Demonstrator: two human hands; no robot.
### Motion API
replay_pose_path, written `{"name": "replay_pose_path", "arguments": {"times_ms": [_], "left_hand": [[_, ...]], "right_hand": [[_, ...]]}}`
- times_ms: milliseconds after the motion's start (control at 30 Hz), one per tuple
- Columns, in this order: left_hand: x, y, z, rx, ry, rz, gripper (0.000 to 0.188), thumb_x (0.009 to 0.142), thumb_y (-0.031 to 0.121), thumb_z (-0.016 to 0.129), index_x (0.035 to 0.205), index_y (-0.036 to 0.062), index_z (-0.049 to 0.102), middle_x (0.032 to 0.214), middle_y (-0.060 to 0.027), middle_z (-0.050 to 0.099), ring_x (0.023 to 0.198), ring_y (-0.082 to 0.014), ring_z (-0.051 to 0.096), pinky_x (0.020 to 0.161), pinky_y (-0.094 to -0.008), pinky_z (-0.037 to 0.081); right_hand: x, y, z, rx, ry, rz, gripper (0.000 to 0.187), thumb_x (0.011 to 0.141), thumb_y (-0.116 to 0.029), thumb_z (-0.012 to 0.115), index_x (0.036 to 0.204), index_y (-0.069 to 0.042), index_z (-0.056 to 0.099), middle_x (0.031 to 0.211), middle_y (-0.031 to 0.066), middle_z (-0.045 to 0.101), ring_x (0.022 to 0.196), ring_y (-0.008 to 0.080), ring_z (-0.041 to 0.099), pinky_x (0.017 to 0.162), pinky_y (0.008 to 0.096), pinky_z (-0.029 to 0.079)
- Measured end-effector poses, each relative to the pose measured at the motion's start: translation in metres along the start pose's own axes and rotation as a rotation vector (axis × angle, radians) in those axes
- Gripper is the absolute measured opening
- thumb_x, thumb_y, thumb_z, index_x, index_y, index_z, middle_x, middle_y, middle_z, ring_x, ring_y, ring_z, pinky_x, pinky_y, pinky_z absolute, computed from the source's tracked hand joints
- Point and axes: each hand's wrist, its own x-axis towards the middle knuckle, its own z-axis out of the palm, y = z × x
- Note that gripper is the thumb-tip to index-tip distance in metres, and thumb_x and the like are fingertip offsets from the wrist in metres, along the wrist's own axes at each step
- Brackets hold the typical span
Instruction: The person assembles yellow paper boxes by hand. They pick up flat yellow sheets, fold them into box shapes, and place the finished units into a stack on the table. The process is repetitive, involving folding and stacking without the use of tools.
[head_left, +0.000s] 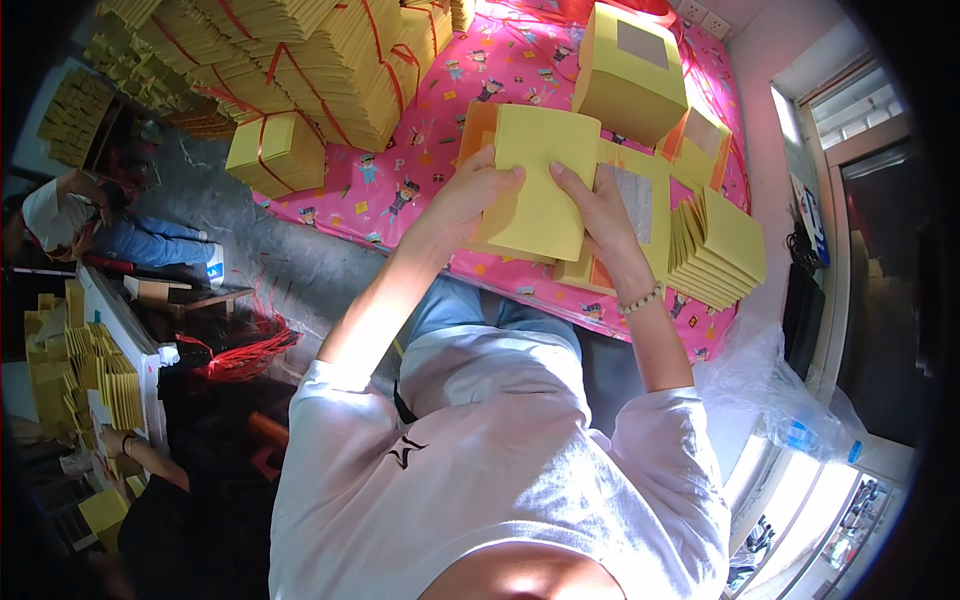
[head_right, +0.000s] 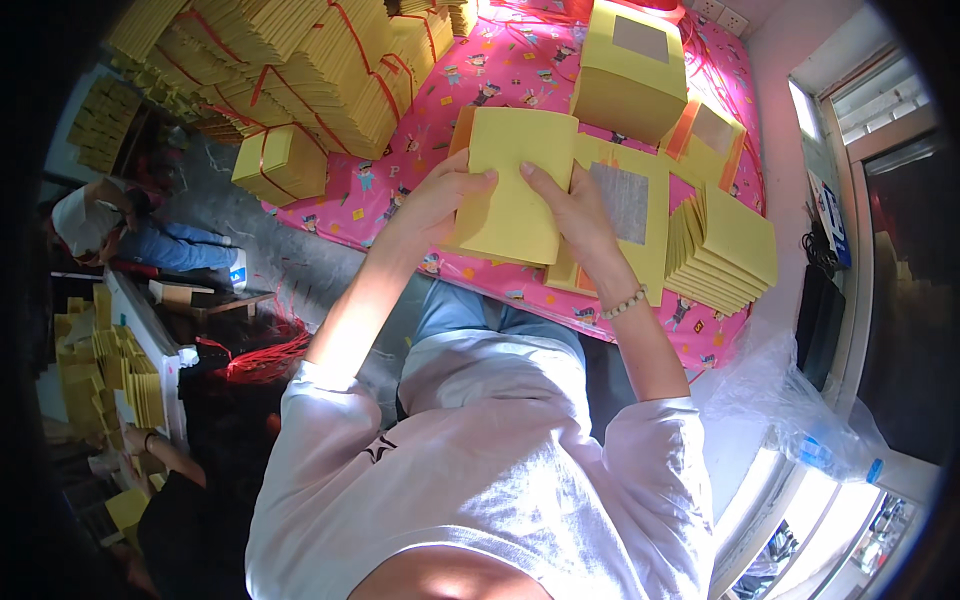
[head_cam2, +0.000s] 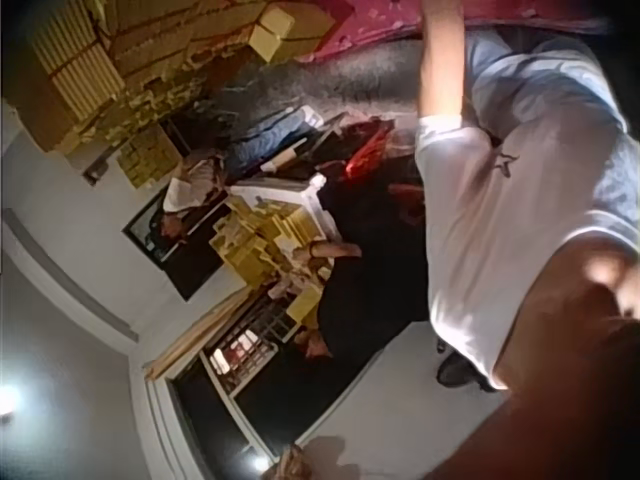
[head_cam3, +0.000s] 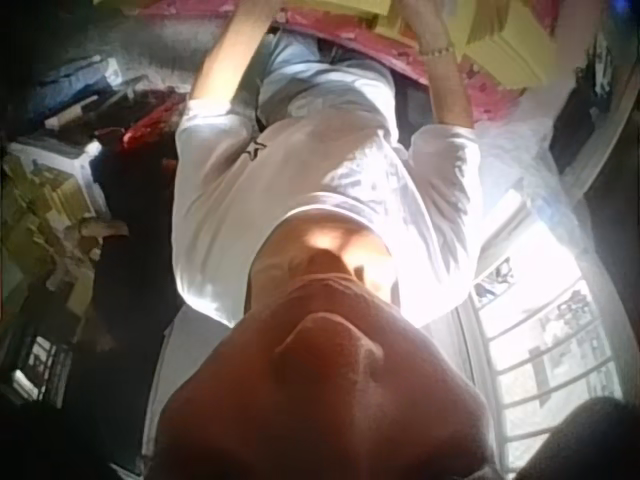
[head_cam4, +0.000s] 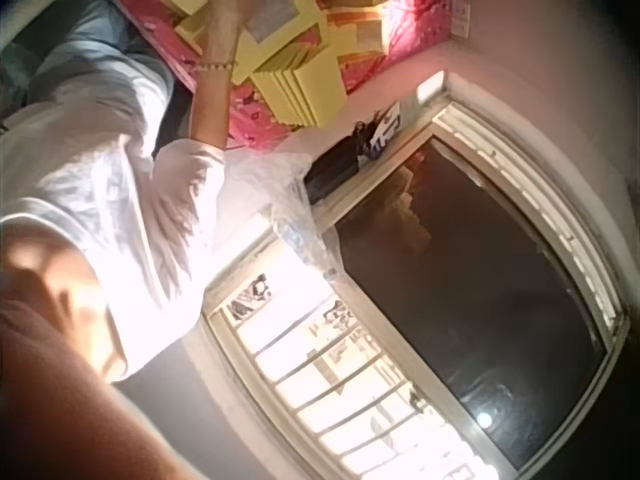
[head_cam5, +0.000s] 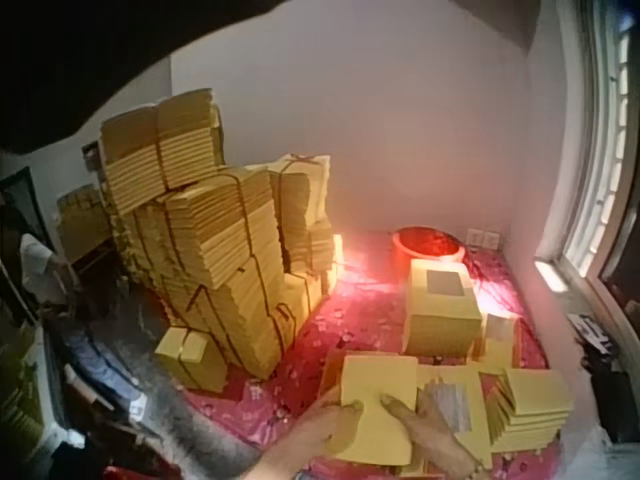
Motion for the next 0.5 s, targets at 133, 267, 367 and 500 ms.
{"name": "replay_pose_path", "arguments": {"times_ms": [133, 267, 367, 500], "left_hand": [[0.002, 0.0, 0.011, -0.01, 0.095, -0.026, 0.042, 0.095, 0.004, 0.046, 0.136, 0.0016, 0.041, 0.128, -0.0135, 0.055, 0.113, -0.0243, 0.06, 0.094, -0.0393, 0.051], [0.0, 0.006, 0.022, -0.031, 0.176, -0.087, 0.039, 0.096, 0.01, 0.05, 0.134, 0.0021, 0.044, 0.125, -0.0132, 0.057, 0.11, -0.0237, 0.061, 0.092, -0.0391, 0.052], [0.001, 0.005, 0.018, 0.008, 0.138, -0.061, 0.038, 0.097, 0.015, 0.052, 0.132, 0.0024, 0.046, 0.123, -0.0128, 0.058, 0.109, -0.0233, 0.062, 0.09, -0.0386, 0.053], [0.005, 0.0, 0.012, -0.014, 0.127, -0.077, 0.037, 0.097, 0.015, 0.053, 0.131, 0.0019, 0.048, 0.121, -0.0124, 0.06, 0.108, -0.0234, 0.062, 0.089, -0.0381, 0.053]], "right_hand": [[-0.007, -0.013, 0.015, 0.099, 0.078, 0.049, 0.041, 0.092, -0.024, 0.064, 0.122, 0.001, 0.055, 0.113, 0.0102, 0.063, 0.1, 0.0156, 0.063, 0.082, 0.0283, 0.052], [-0.007, -0.016, 0.015, 0.158, 0.109, 0.108, 0.04, 0.093, -0.024, 0.062, 0.123, 0.001, 0.054, 0.112, 0.0098, 0.063, 0.1, 0.0161, 0.062, 0.081, 0.0286, 0.052], [-0.006, -0.016, 0.015, 0.198, 0.077, 0.125, 0.039, 0.093, -0.022, 0.061, 0.123, 0.001, 0.054, 0.112, 0.0097, 0.063, 0.1, 0.0165, 0.063, 0.081, 0.0289, 0.053], [-0.002, -0.01, 0.01, 0.217, 0.068, 0.135, 0.038, 0.093, -0.022, 0.061, 0.122, 0.002, 0.054, 0.111, 0.0101, 0.063, 0.099, 0.0168, 0.063, 0.081, 0.0291, 0.053]]}}
